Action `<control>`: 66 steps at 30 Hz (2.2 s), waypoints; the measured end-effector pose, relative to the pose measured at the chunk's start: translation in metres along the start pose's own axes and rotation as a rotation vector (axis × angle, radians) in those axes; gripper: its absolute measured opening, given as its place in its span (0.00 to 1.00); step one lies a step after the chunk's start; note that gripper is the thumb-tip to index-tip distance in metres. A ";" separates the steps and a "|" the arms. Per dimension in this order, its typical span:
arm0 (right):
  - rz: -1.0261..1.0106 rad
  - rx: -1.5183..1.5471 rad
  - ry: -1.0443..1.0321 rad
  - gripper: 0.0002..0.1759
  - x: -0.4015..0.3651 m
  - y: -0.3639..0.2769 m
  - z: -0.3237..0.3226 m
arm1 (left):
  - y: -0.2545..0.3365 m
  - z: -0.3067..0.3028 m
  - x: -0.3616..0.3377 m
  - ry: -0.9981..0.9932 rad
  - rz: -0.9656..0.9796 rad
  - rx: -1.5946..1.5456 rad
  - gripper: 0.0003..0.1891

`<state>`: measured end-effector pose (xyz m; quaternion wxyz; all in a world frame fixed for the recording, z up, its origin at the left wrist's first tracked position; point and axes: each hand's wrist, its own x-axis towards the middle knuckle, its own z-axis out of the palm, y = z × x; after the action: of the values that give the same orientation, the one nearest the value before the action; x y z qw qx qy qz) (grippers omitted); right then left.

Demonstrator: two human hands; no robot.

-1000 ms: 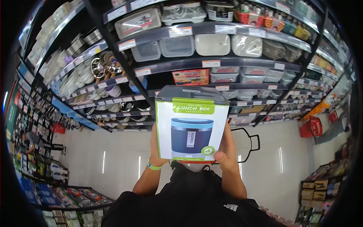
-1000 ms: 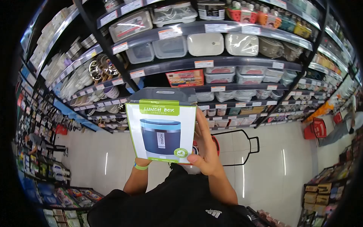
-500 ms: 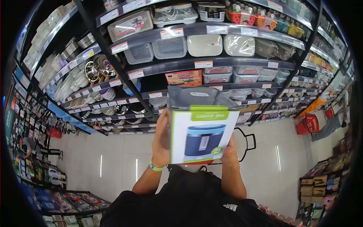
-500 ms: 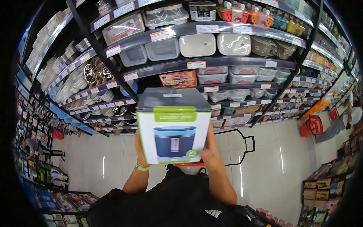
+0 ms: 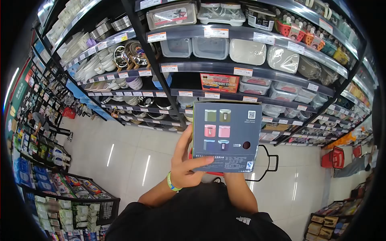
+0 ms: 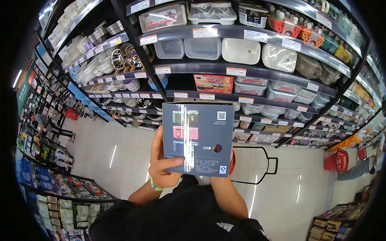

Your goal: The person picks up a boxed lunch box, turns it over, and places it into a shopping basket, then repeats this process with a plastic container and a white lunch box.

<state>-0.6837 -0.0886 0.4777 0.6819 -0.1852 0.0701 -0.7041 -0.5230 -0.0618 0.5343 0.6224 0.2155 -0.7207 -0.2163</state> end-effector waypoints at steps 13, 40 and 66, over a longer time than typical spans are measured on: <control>-0.105 0.034 0.069 0.33 -0.021 -0.008 -0.008 | 0.000 0.037 0.001 -0.048 0.055 -0.135 0.20; -0.078 0.134 0.102 0.32 0.021 0.011 -0.024 | -0.041 0.027 0.011 -0.015 0.067 -0.062 0.24; -0.130 0.228 0.060 0.31 0.046 0.043 -0.020 | -0.059 -0.014 0.033 -0.181 0.059 -0.210 0.26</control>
<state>-0.6510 -0.1398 0.4517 0.6492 -0.0894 -0.0022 -0.7553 -0.5107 -0.1297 0.5283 0.5799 0.1073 -0.7534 -0.2908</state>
